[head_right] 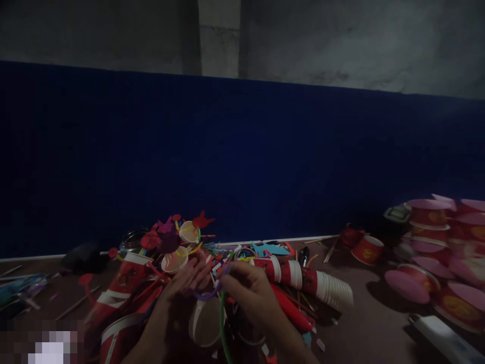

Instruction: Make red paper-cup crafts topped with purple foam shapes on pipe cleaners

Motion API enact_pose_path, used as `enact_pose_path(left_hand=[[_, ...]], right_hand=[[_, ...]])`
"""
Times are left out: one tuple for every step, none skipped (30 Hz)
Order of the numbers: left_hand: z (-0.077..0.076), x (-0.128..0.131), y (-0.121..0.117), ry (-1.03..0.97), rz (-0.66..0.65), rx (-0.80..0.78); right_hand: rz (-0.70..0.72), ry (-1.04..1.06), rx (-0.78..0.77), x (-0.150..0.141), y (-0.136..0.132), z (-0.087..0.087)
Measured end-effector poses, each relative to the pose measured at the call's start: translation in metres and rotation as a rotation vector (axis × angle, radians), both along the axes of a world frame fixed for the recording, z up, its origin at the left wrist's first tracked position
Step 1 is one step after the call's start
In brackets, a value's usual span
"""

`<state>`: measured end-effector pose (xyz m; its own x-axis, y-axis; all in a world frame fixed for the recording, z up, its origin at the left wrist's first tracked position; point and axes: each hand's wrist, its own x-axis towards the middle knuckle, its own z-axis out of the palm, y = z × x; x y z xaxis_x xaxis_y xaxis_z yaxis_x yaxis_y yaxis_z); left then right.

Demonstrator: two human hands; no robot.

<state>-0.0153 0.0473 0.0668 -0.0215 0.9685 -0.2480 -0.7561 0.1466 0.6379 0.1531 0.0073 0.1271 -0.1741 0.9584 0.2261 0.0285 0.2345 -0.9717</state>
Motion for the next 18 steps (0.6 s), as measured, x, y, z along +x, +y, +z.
enact_pose_path(left_hand=[[0.002, -0.004, 0.001, -0.001, 0.018, 0.007], [0.004, -0.006, 0.001, -0.001, 0.039, 0.017], [0.006, -0.008, -0.001, 0.001, 0.058, 0.029], [0.007, -0.007, -0.003, 0.021, 0.051, 0.040], [0.008, -0.005, -0.007, 0.055, -0.005, 0.055], [0.008, -0.001, -0.012, 0.096, -0.097, 0.075], [0.007, 0.004, -0.018, 0.144, -0.206, 0.098], [0.006, 0.009, -0.024, 0.194, -0.305, 0.115], [0.005, 0.014, -0.030, 0.237, -0.385, 0.129], [0.004, 0.017, -0.035, 0.271, -0.446, 0.140], [0.003, 0.020, -0.039, 0.301, -0.488, 0.150], [0.003, 0.021, -0.041, 0.318, -0.522, 0.152], [0.003, 0.021, -0.042, 0.321, -0.551, 0.154], [0.003, 0.021, -0.042, 0.311, -0.575, 0.153], [0.003, 0.020, -0.041, 0.290, -0.590, 0.153], [0.004, 0.020, -0.040, 0.262, -0.598, 0.154], [0.005, 0.019, -0.039, 0.235, -0.601, 0.154], [0.005, 0.019, -0.039, 0.213, -0.603, 0.148]], right_hand=[[-0.018, 0.082, -0.053, 0.003, 0.001, 0.000], [-0.014, 0.137, -0.101, 0.006, 0.002, -0.001], [0.011, 0.160, -0.138, 0.008, 0.003, -0.001], [0.048, 0.152, -0.163, 0.009, 0.004, -0.001], [0.084, 0.123, -0.168, 0.008, 0.004, -0.002], [0.108, 0.081, -0.157, 0.005, 0.004, -0.003], [0.112, 0.033, -0.128, 0.002, 0.004, -0.004], [0.096, -0.018, -0.091, -0.002, 0.003, -0.006], [0.068, -0.071, -0.056, -0.006, 0.003, -0.008], [0.035, -0.123, -0.028, -0.008, 0.004, -0.011], [0.010, -0.174, -0.010, -0.009, 0.006, -0.014], [-0.006, -0.224, 0.004, -0.008, 0.009, -0.016], [-0.014, -0.278, 0.013, -0.006, 0.015, -0.019], [-0.015, -0.348, 0.033, -0.004, 0.023, -0.023], [-0.037, -0.422, 0.059, -0.001, 0.034, -0.026], [-0.064, -0.547, 0.085, 0.001, 0.047, -0.030], [-0.114, -0.726, 0.133, 0.003, 0.061, -0.034], [-0.135, -0.797, 0.149, 0.003, 0.076, -0.038]])
